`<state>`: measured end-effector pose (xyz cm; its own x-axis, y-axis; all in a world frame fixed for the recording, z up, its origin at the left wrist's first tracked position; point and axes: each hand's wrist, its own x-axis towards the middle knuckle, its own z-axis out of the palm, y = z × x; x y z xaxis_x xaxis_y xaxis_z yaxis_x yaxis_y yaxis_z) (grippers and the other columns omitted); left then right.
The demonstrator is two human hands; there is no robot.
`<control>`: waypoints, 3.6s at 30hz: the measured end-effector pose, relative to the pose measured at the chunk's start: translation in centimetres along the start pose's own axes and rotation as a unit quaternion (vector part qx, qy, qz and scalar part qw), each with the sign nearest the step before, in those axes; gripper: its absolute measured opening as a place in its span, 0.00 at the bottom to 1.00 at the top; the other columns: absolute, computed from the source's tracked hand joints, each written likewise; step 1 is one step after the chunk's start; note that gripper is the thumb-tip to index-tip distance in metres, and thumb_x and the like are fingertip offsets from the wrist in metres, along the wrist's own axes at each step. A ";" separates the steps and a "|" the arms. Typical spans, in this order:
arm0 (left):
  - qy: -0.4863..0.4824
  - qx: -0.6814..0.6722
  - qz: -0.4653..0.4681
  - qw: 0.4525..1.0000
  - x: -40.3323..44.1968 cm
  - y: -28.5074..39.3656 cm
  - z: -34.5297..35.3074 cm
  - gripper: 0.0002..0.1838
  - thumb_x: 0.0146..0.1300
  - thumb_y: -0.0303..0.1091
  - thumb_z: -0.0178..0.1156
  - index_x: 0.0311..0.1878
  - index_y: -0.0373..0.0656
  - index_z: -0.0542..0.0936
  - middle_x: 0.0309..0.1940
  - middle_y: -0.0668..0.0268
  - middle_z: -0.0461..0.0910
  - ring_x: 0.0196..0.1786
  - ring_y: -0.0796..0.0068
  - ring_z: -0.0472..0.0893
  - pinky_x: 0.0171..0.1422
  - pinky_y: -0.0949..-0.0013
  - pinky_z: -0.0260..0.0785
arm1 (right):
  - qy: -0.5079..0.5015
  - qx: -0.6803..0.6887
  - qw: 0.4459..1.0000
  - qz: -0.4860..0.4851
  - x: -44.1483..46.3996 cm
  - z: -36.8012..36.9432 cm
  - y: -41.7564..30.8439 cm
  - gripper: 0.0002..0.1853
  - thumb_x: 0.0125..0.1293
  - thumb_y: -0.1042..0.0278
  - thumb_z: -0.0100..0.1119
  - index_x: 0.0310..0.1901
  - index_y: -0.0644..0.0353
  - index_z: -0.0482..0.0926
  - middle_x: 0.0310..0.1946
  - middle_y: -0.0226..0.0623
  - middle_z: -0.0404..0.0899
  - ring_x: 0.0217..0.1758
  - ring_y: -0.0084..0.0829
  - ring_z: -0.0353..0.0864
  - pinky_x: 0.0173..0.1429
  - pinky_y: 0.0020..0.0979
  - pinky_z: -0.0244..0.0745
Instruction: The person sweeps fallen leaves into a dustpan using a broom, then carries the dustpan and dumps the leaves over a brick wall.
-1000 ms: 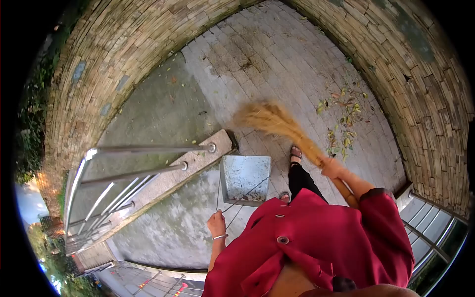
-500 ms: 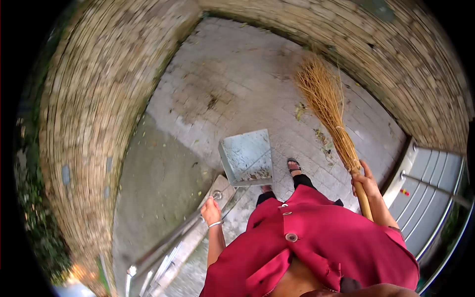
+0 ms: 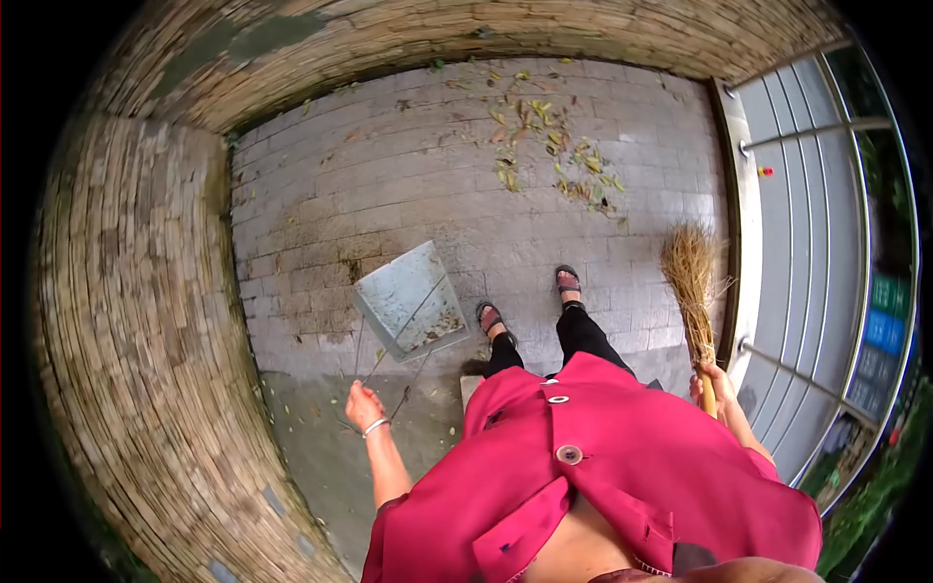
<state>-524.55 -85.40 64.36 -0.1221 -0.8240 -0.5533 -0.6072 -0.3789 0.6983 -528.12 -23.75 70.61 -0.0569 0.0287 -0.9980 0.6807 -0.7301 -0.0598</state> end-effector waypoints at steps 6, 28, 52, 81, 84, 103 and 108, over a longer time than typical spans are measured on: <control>-0.003 0.052 0.012 0.999 1.8 1.4 -3.7 0.18 0.52 0.43 0.52 0.13 0.45 0.63 0.05 0.71 0.59 0.06 0.81 0.56 0.09 0.77 0.46 | -0.023 -0.211 0.973 -0.090 3.6 6.7 6.6 0.18 0.53 0.74 0.51 0.44 0.51 0.59 0.11 0.34 0.62 0.08 0.25 0.62 0.11 0.26 0.62; 0.126 0.061 -0.011 0.990 1.9 0.8 -7.4 0.18 0.50 0.44 0.50 0.12 0.45 0.61 0.05 0.67 0.58 0.07 0.75 0.57 0.09 0.71 0.47 | -0.146 -0.316 0.915 -0.205 1.6 19.6 2.1 0.44 0.50 0.75 0.56 0.64 0.44 0.39 0.21 0.35 0.68 0.13 0.26 0.68 0.13 0.29 0.67; 0.173 0.015 -0.129 0.976 -1.9 12.1 7.7 0.20 0.51 0.49 0.47 0.11 0.50 0.59 0.05 0.72 0.54 0.07 0.76 0.53 0.12 0.71 0.42 | -0.284 -0.387 0.874 -0.069 16.7 40.1 -9.9 0.40 0.47 0.81 0.55 0.59 0.42 0.47 0.26 0.38 0.68 0.11 0.27 0.66 0.11 0.30 0.66; 0.116 0.021 -0.031 0.993 10.0 9.5 -4.5 0.18 0.50 0.40 0.54 0.11 0.40 0.67 0.08 0.69 0.65 0.12 0.80 0.63 0.16 0.75 0.54 | -0.322 -0.617 0.718 -0.020 13.7 63.5 16.9 0.44 0.47 0.81 0.54 0.62 0.43 0.42 0.20 0.36 0.68 0.12 0.28 0.68 0.13 0.30 0.66; 0.153 0.039 -0.048 0.986 10.7 9.1 -7.0 0.18 0.49 0.40 0.54 0.10 0.41 0.67 0.07 0.69 0.64 0.13 0.80 0.63 0.17 0.74 0.53 | -0.339 -0.614 0.713 0.003 9.0 61.6 15.5 0.44 0.48 0.81 0.54 0.63 0.42 0.43 0.21 0.36 0.70 0.13 0.28 0.70 0.13 0.29 0.67; 0.407 -0.182 -0.265 0.855 7.2 15.8 -3.8 0.18 0.51 0.41 0.45 0.09 0.49 0.57 0.03 0.70 0.55 0.05 0.76 0.55 0.08 0.72 0.46 | -0.328 -0.584 0.742 0.044 12.6 85.7 12.1 0.28 0.50 0.78 0.53 0.52 0.52 0.54 0.21 0.38 0.69 0.12 0.27 0.67 0.12 0.28 0.63; 0.438 -0.212 -0.267 0.832 6.5 19.5 -1.5 0.19 0.51 0.43 0.46 0.09 0.50 0.57 0.03 0.71 0.55 0.05 0.76 0.54 0.09 0.73 0.43 | -0.371 -0.610 0.697 0.067 6.6 89.7 9.5 0.39 0.49 0.79 0.54 0.60 0.48 0.44 0.20 0.38 0.68 0.11 0.27 0.67 0.11 0.29 0.64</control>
<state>-536.04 -98.79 75.08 0.8077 -0.4109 -0.4227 -0.0370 -0.7510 0.6592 -587.54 -91.67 65.48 0.0125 -0.6759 -0.7369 0.8048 0.4442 -0.3937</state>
